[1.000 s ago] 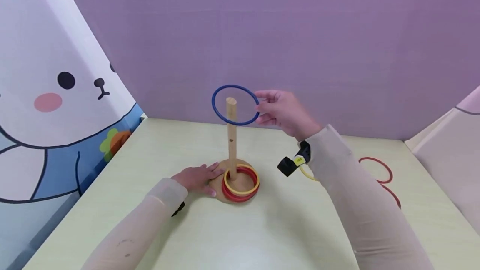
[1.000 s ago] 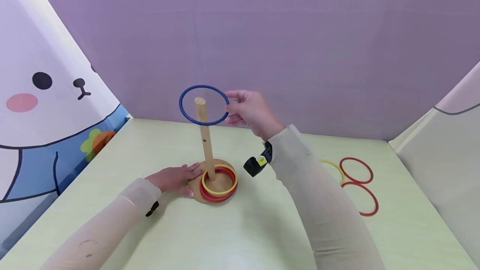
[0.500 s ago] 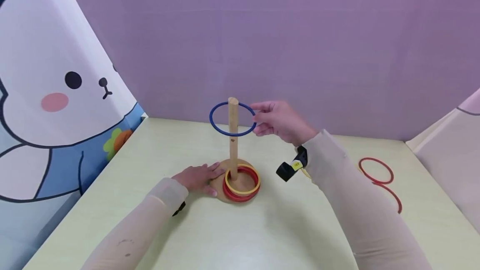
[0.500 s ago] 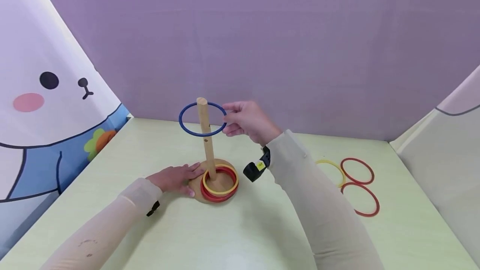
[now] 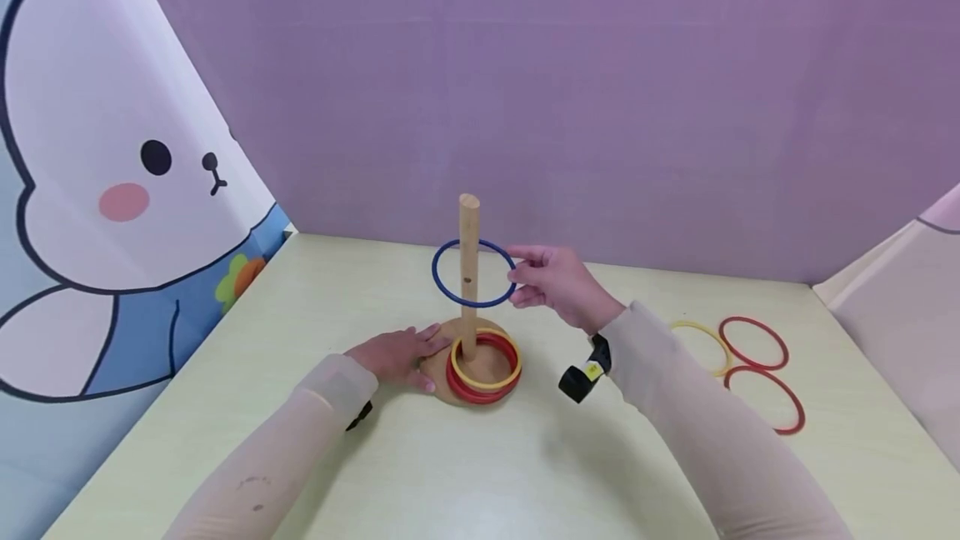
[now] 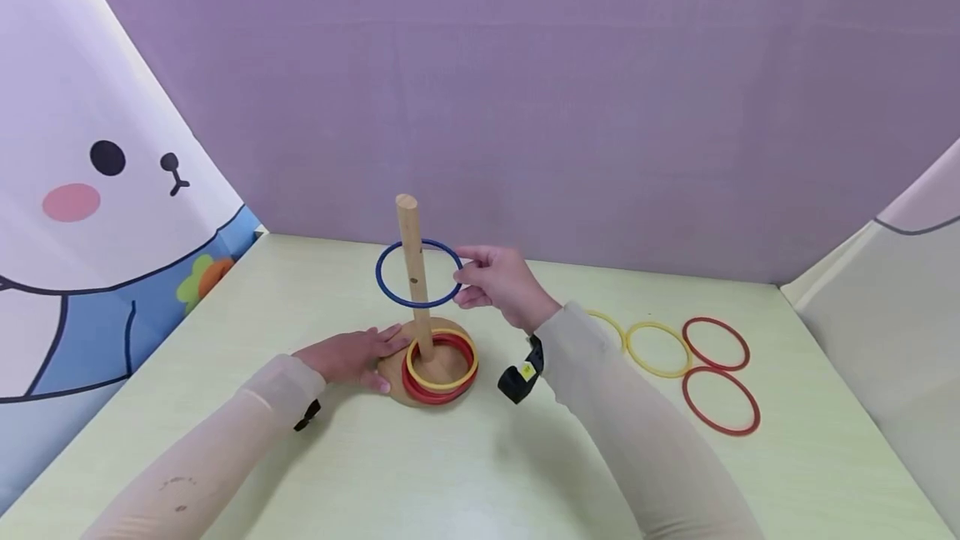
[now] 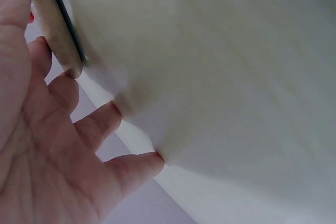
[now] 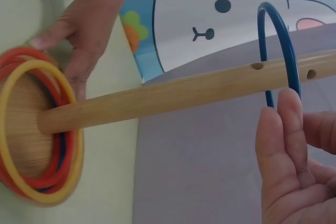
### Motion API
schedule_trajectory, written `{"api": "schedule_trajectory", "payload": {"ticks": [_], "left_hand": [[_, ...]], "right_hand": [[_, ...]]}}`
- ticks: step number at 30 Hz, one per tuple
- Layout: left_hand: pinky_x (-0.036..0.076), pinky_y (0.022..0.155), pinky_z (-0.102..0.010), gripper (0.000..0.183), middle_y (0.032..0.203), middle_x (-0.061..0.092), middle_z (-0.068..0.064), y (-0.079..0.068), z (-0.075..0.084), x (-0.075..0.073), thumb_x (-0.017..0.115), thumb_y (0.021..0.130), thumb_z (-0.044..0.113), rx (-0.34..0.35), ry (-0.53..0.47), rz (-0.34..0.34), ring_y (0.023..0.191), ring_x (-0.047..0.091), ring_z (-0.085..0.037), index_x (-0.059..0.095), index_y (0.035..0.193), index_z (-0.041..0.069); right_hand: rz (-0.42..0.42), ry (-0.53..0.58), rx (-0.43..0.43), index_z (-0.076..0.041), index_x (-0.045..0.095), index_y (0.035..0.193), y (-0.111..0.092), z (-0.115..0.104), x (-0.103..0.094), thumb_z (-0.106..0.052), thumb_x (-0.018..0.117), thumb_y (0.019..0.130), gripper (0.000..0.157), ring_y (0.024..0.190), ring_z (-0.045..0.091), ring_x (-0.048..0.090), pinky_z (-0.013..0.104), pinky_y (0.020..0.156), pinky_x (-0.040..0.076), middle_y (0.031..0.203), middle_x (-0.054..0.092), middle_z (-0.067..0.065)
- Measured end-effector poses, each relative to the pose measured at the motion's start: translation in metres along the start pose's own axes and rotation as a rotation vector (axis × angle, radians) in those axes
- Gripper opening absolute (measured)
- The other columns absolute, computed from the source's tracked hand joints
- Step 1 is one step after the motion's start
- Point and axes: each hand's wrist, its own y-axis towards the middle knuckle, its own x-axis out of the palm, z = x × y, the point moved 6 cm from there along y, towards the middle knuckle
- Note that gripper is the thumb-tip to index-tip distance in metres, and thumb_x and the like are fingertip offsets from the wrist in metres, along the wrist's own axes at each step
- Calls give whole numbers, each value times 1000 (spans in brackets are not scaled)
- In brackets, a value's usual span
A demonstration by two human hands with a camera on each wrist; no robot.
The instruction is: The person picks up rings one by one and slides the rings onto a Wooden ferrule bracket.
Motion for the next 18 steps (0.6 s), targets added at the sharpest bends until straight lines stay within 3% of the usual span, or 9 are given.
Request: {"api": "schedule_trajectory", "payload": {"ticks": [18], "left_hand": [[32, 105, -56, 84, 158, 21, 4, 0, 0, -2, 70, 81, 49, -4, 26, -2, 140, 26, -36, 28, 151, 33]], "right_hand": [[-20, -45, 14, 5, 47, 138, 2, 58, 6, 3, 54, 94, 44, 58, 12, 60, 27, 67, 56, 94, 58, 17]]}}
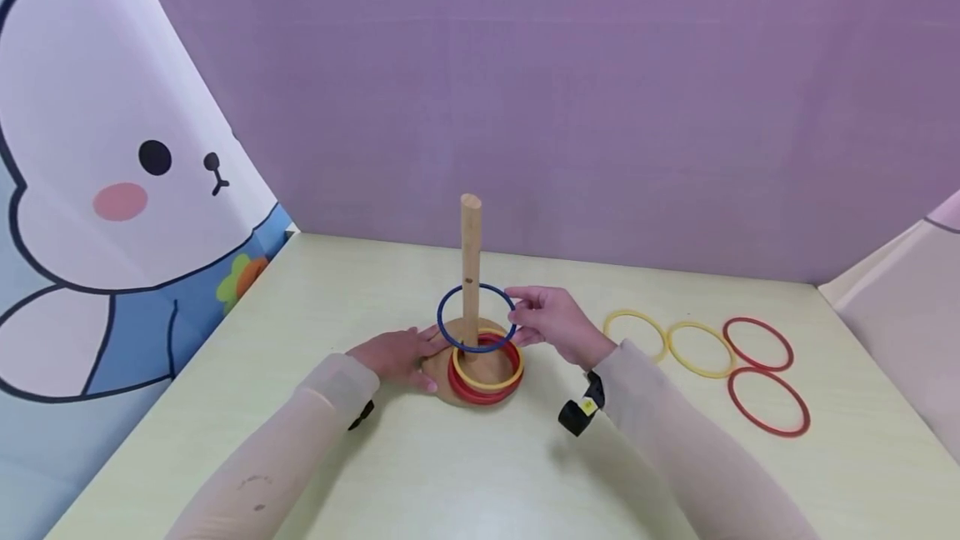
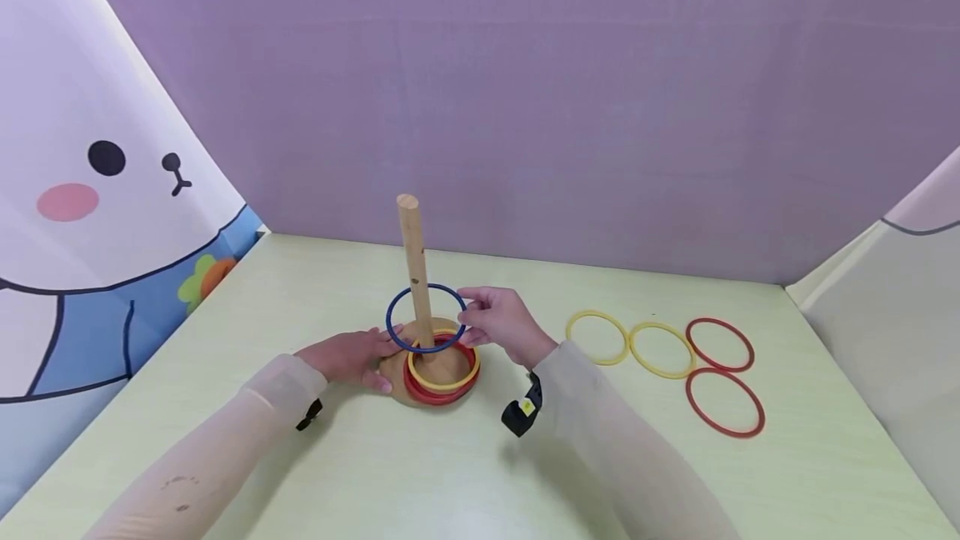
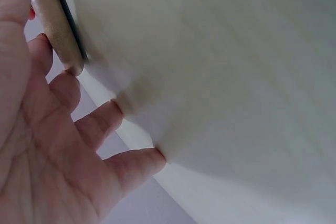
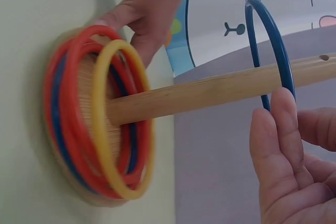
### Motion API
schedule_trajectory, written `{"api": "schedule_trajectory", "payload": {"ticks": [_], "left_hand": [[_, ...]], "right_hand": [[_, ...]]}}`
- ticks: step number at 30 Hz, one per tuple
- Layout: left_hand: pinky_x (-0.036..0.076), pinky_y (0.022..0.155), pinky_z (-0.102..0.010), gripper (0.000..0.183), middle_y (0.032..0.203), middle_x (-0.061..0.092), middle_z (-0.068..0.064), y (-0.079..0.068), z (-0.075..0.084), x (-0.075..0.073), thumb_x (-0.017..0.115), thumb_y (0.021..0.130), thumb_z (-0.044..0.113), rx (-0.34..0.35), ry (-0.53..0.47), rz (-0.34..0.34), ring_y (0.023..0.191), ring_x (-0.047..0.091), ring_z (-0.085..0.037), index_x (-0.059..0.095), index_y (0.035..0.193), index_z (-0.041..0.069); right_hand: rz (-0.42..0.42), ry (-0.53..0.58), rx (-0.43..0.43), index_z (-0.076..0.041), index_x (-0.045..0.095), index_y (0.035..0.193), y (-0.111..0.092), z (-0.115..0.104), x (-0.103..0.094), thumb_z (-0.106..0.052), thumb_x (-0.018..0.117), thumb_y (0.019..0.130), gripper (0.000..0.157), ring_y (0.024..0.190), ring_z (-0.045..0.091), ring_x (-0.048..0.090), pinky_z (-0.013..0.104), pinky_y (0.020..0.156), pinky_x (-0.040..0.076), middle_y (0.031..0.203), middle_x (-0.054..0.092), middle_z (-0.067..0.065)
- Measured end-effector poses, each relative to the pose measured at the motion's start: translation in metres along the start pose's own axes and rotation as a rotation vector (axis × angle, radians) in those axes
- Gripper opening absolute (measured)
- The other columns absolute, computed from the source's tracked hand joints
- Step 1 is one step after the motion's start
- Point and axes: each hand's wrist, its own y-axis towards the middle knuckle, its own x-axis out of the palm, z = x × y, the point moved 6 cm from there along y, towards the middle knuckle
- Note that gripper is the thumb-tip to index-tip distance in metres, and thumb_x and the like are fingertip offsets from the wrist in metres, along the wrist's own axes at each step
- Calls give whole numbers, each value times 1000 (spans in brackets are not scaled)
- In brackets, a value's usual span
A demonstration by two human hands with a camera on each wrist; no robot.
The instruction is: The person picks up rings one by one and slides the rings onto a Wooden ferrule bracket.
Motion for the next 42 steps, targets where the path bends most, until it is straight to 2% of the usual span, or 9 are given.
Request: {"api": "schedule_trajectory", "payload": {"ticks": [6, 16, 20, 23, 31, 42], "left_hand": [[32, 106, -55, 85, 158, 20, 1, 1, 2, -1, 70, 81, 50, 22, -11, 10, 139, 28, -38, 28, 152, 28], [30, 108, -53, 84, 158, 21, -4, 4, -1, -1, 71, 81, 48, 33, -20, 11, 139, 26, -39, 33, 150, 18], [31, 106, -55, 83, 158, 21, -3, 3, 0, 0, 71, 81, 47, 44, -54, 10, 140, 25, -39, 32, 151, 22], [31, 106, -55, 83, 158, 21, -2, 2, 1, 0, 71, 81, 46, 48, -62, 8, 140, 25, -39, 32, 151, 24], [33, 106, -54, 82, 157, 24, -9, 1, 3, -4, 73, 80, 43, 86, -39, 25, 137, 28, -43, 37, 149, 17], [33, 105, -54, 85, 157, 25, -8, 2, 4, -6, 76, 79, 40, 94, -80, 33, 136, 30, -45, 35, 150, 17]], "right_hand": [[10, 27, 14, 7, 46, 137, 0, 17, -1, 5, 53, 93, 44, 56, 10, 59, 25, 64, 56, 96, 57, 21], [6, 34, 26, 11, 47, 134, 2, 45, 1, 6, 54, 92, 42, 55, 10, 60, 24, 61, 55, 84, 55, 8], [0, 15, 30, 12, 48, 133, 0, 52, 2, 6, 55, 91, 43, 55, 10, 60, 24, 60, 55, 82, 54, 7], [-2, 6, 28, 13, 47, 132, -2, 55, 3, 7, 55, 90, 43, 54, 10, 59, 24, 60, 55, 81, 54, 8], [-8, -17, 25, 14, 46, 132, -4, 59, 3, 6, 55, 90, 44, 55, 10, 60, 25, 60, 55, 80, 54, 7], [67, -131, 16, 11, 55, 125, -2, 62, -1, 6, 59, 85, 40, 54, 12, 58, 31, 59, 56, 78, 62, 10]]}}
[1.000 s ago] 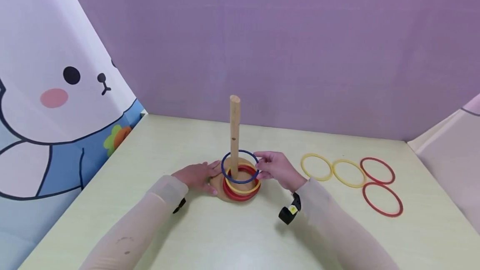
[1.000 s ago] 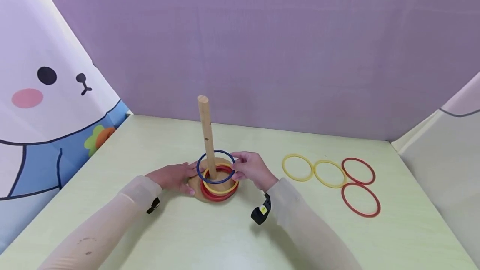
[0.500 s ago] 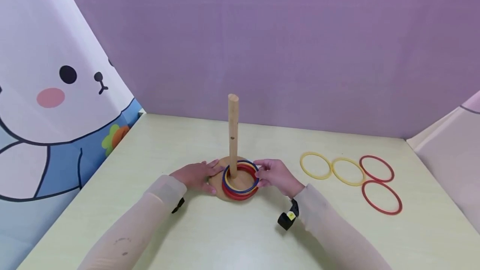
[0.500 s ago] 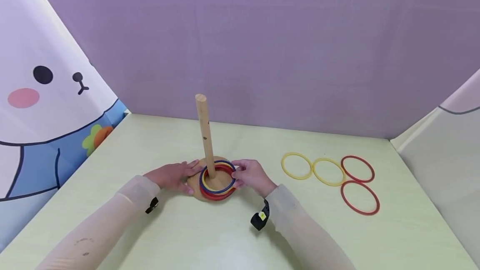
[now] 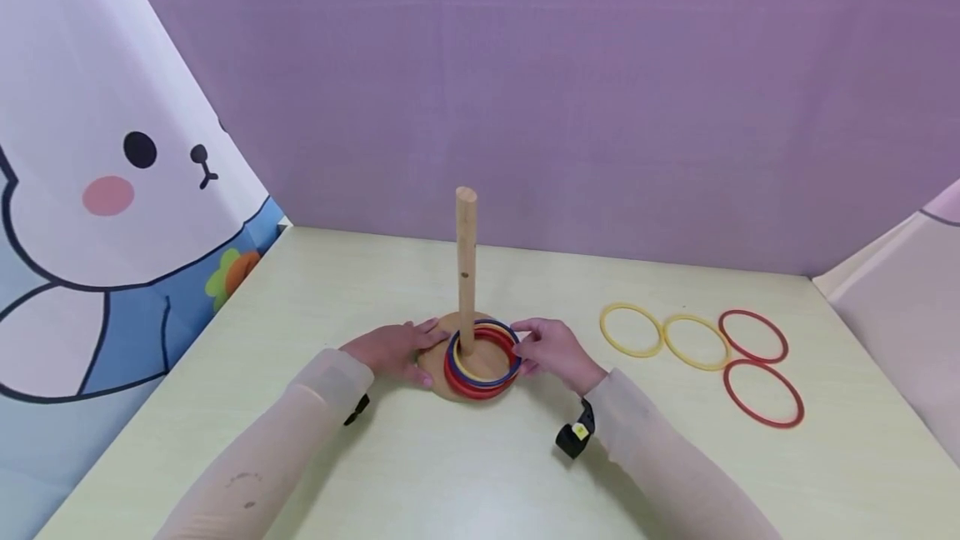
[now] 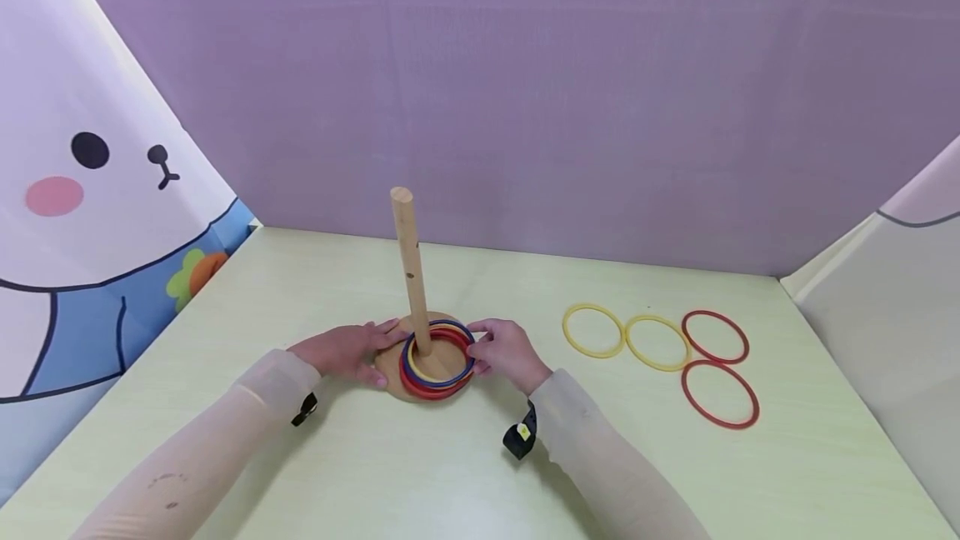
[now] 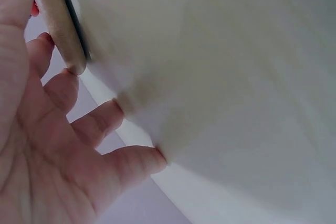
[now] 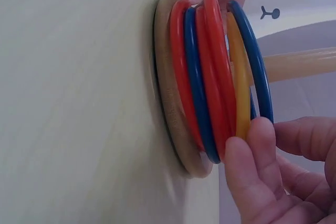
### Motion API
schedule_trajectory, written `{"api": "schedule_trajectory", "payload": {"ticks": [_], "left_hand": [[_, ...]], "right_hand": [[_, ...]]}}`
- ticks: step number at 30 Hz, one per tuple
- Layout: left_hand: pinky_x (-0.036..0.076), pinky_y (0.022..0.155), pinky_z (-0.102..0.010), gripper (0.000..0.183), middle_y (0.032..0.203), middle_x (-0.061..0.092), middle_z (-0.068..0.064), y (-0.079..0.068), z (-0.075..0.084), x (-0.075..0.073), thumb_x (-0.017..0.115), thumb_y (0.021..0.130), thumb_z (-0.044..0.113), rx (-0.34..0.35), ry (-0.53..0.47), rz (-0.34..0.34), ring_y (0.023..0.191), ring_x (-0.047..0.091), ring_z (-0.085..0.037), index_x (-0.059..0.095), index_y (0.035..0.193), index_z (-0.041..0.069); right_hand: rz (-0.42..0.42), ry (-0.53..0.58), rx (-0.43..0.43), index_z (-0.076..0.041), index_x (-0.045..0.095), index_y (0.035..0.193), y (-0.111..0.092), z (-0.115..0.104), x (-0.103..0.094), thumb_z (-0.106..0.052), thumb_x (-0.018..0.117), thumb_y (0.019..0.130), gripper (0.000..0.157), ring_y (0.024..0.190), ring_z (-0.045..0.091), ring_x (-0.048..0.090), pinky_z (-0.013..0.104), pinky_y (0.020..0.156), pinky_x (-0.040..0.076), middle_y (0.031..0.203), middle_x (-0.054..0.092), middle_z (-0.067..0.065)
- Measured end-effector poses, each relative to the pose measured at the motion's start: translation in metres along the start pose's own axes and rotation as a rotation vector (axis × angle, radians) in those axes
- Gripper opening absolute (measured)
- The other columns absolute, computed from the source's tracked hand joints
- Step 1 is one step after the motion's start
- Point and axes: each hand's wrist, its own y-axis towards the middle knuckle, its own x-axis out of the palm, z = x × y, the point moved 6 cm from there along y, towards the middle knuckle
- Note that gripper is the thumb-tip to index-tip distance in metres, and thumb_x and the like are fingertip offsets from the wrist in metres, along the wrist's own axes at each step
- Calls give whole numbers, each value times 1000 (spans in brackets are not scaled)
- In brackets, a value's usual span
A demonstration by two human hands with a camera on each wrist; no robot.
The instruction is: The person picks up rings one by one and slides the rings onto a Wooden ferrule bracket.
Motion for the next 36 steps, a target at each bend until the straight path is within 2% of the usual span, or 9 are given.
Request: {"api": "schedule_trajectory", "payload": {"ticks": [6, 9, 14, 25, 31, 36], "left_hand": [[31, 106, -55, 84, 156, 25, -9, -2, 1, -1, 77, 78, 38, 7, -29, 12, 136, 30, -45, 36, 149, 17], [31, 106, -54, 83, 156, 26, -10, -1, 2, 0, 77, 78, 38, 12, -32, 13, 135, 30, -46, 38, 149, 17], [32, 106, -53, 82, 156, 26, -9, 3, 1, -2, 76, 78, 38, 12, -8, 23, 135, 31, -45, 38, 148, 19], [31, 106, -54, 83, 157, 25, -5, 8, 0, 2, 77, 77, 39, -22, -17, 9, 138, 28, -42, 38, 149, 22], [32, 106, -54, 83, 157, 25, -6, 9, 0, 2, 76, 78, 40, -10, -1, 5, 137, 28, -42, 38, 149, 21], [32, 105, -55, 83, 157, 25, -7, 8, 0, 3, 76, 78, 40, 2, 3, 7, 137, 29, -44, 37, 149, 18]], "right_hand": [[7, -31, -18, 11, 57, 122, -2, 0, -3, -1, 60, 86, 38, 57, 13, 59, 34, 61, 57, 84, 66, 11], [12, -62, -28, 10, 57, 123, -2, 3, -12, -5, 61, 87, 39, 61, 16, 61, 34, 63, 56, 87, 66, 11], [37, -135, -31, 7, 57, 125, -3, 10, -38, -8, 59, 90, 39, 66, 21, 64, 33, 67, 55, 94, 64, 14], [62, -285, -58, 11, 54, 126, -8, 22, -98, -7, 59, 90, 40, 73, 24, 64, 35, 69, 54, 88, 61, 11], [113, -453, -120, 9, 59, 121, -14, 21, -117, -10, 64, 90, 37, 77, 19, 60, 32, 67, 51, 88, 62, 9], [152, -591, -201, 9, 63, 114, -22, 17, -123, -7, 67, 87, 32, 81, 23, 60, 34, 69, 48, 83, 64, 7]]}}
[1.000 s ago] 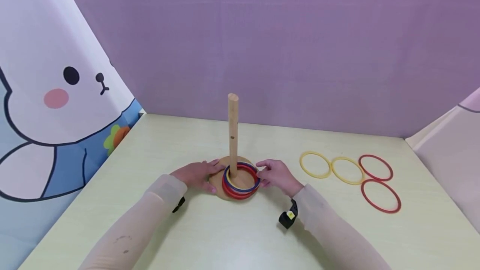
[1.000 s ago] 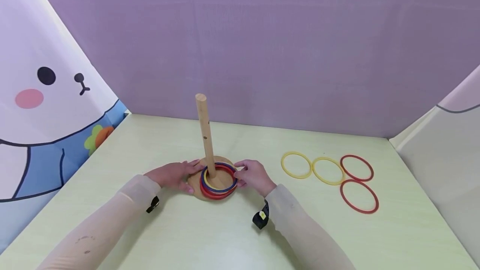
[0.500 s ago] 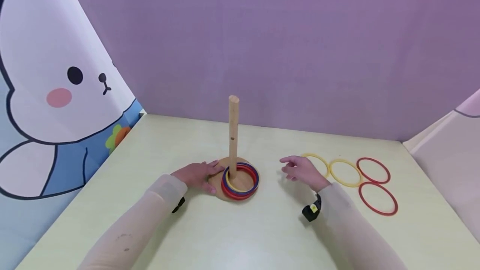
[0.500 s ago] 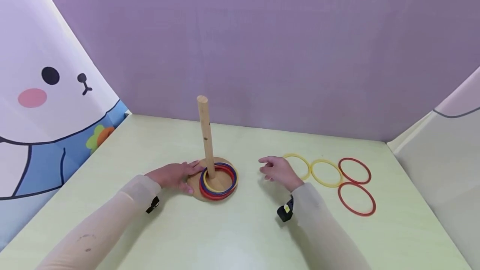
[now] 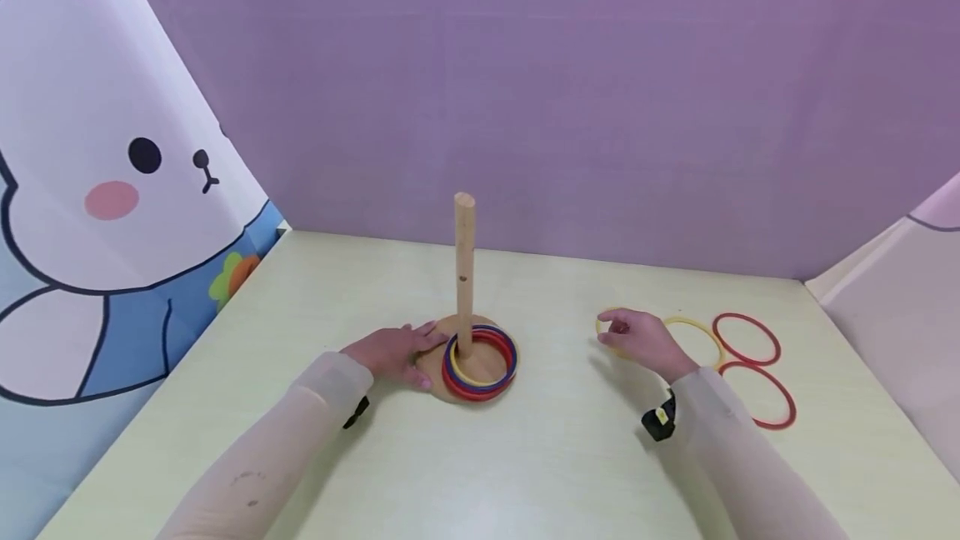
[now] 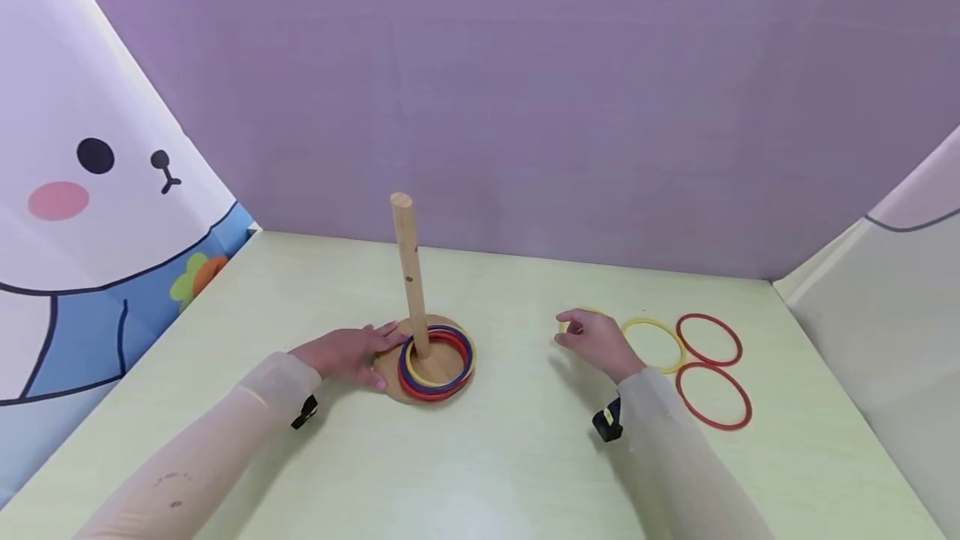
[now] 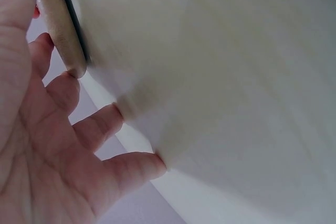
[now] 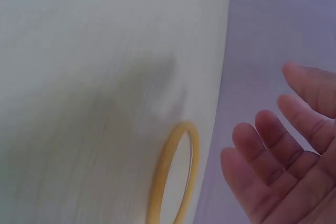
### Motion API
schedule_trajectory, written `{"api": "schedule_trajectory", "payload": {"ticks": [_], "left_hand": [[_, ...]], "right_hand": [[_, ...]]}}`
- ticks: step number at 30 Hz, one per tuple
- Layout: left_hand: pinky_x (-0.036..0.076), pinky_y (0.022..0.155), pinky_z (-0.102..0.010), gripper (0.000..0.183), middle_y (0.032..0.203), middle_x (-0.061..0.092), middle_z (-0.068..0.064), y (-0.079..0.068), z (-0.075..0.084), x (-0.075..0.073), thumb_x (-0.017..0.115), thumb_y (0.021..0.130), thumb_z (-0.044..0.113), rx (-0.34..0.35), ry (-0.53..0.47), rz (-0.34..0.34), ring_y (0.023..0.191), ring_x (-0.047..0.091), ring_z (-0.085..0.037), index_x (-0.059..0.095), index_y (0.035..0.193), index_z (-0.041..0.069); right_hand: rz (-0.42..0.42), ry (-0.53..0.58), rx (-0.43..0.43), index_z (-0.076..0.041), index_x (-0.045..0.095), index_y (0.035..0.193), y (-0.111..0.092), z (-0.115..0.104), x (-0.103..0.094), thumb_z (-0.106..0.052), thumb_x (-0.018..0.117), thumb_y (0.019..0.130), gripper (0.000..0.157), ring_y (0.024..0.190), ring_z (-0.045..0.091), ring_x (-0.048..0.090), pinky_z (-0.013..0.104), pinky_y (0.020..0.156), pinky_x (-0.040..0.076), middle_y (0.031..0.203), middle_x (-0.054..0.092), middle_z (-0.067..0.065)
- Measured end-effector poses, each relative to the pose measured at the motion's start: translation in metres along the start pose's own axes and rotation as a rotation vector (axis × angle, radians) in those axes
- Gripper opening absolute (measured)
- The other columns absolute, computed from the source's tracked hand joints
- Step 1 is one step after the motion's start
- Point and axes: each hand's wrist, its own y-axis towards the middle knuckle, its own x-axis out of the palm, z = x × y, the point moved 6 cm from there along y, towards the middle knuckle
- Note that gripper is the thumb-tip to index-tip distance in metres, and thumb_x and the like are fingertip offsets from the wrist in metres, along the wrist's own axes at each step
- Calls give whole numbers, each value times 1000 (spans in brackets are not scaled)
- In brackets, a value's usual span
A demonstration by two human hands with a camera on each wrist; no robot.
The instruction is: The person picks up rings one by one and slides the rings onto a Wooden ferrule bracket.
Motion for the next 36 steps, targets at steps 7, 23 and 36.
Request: {"api": "schedule_trajectory", "payload": {"ticks": [7, 23, 36], "left_hand": [[33, 105, -54, 83, 157, 25, -7, -1, 1, 3, 75, 78, 40, 2, 4, 1, 137, 29, -44, 36, 149, 19], [34, 105, -54, 83, 157, 25, -7, 3, -1, 3, 75, 79, 41, 6, 20, 0, 136, 29, -44, 37, 149, 19], [33, 105, -54, 83, 157, 24, -7, 3, -1, 2, 76, 79, 40, -1, -4, -4, 137, 28, -44, 36, 149, 19]], "right_hand": [[-28, -102, -53, 9, 64, 114, -4, 11, -1, -3, 69, 84, 32, 81, 24, 58, 39, 72, 48, 86, 63, 10], [-154, -356, -41, 1, 70, 104, 6, 17, 6, -6, 64, 85, 22, 84, 23, 62, 43, 72, 52, 97, 69, 13], [-185, -391, 22, -3, 72, 101, 8, 25, 11, -6, 66, 82, 21, 87, 24, 65, 43, 71, 52, 97, 71, 11]]}}
